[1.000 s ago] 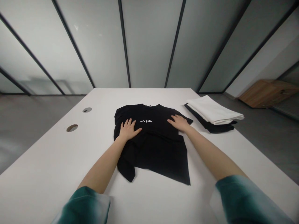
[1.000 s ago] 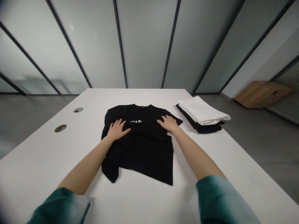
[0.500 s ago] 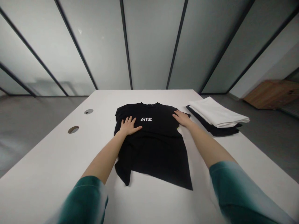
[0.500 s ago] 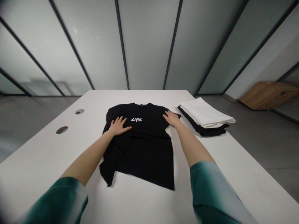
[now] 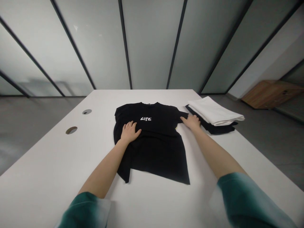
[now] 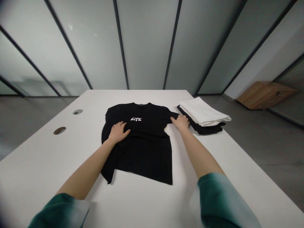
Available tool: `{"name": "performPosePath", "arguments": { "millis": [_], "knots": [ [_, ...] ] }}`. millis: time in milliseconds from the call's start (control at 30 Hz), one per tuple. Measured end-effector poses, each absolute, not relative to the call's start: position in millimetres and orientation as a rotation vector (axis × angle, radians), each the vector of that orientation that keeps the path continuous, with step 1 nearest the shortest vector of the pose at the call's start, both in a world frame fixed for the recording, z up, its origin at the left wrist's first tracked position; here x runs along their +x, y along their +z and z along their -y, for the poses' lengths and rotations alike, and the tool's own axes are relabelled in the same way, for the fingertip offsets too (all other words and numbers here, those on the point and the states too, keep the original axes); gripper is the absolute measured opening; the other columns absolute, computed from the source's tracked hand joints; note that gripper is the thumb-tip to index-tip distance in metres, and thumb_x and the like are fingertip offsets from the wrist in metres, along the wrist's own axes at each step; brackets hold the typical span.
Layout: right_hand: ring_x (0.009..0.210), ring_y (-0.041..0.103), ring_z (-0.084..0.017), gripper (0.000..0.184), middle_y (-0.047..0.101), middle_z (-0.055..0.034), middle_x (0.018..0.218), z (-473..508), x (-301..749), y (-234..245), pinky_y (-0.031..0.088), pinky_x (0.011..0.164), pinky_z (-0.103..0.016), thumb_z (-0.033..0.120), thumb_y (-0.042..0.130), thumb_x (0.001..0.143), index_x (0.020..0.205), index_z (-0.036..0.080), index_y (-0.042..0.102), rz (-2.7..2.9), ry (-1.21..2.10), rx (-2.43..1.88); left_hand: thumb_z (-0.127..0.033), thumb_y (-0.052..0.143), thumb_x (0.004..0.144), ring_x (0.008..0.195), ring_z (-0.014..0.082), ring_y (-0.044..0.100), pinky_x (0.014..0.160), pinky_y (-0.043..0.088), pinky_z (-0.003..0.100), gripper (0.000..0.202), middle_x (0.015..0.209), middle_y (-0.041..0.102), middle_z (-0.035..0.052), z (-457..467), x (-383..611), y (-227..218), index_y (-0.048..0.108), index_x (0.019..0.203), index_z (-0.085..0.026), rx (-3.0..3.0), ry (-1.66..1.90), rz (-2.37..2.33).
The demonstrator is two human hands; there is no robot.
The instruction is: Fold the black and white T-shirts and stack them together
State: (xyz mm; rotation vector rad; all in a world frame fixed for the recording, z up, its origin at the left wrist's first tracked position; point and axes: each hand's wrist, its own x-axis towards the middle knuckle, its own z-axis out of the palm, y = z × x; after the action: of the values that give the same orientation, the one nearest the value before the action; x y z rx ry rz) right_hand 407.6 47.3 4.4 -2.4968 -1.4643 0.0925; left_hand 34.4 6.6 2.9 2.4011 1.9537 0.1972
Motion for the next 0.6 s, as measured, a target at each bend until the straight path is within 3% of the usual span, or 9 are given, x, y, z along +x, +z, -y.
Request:
{"name": "performPosePath", "arguments": {
  "millis": [100,267,367,600],
  "knots": [
    [0.121,0.051,-0.041,0.067,0.054,-0.0260,0.131,-54.9,407.2,6.5,0.042,0.097,-0.054,0.059,0.050,0.088,0.130,0.009,0.062,1.396,0.110,-2.531,-0.052,0.040,0.095,0.144,0.0285,0.034,0.120,0.024,0.046,0.061,0.154,0.041,0.0146,-7.6,33.1,0.3,0.048,0.142,-0.015,2.400,0.213,-1.937],
    [0.116,0.058,-0.037,0.043,0.065,-0.0214,0.120,-67.5,408.8,12.1,0.046,0.094,-0.050,0.038,0.053,0.087,0.118,0.013,0.070,1.460,0.140,-2.525,-0.053,0.041,0.094,0.143,0.0286,0.035,0.119,0.026,0.045,0.060,0.153,0.042,0.0147,-10.0,31.6,-1.0,0.050,0.140,-0.015,2.414,0.242,-1.938],
    [0.108,0.064,-0.034,0.037,0.069,-0.0195,0.112,-75.2,410.0,19.4,0.050,0.089,-0.045,0.033,0.051,0.087,0.111,0.014,0.073,1.476,0.143,-2.502,-0.054,0.041,0.094,0.143,0.0284,0.035,0.118,0.028,0.045,0.059,0.153,0.042,0.0142,-9.1,32.7,-0.4,0.051,0.140,-0.016,2.414,0.246,-1.939],
    [0.107,0.066,-0.037,0.039,0.068,-0.0273,0.112,-94.2,417.6,29.7,0.051,0.088,-0.046,0.022,0.047,0.089,0.113,0.005,0.071,1.411,-0.024,-2.539,-0.053,0.041,0.095,0.144,0.0287,0.034,0.118,0.026,0.046,0.060,0.153,0.042,0.0149,-7.3,34.4,2.2,0.050,0.141,-0.015,2.400,0.239,-1.933]
  ]
}}
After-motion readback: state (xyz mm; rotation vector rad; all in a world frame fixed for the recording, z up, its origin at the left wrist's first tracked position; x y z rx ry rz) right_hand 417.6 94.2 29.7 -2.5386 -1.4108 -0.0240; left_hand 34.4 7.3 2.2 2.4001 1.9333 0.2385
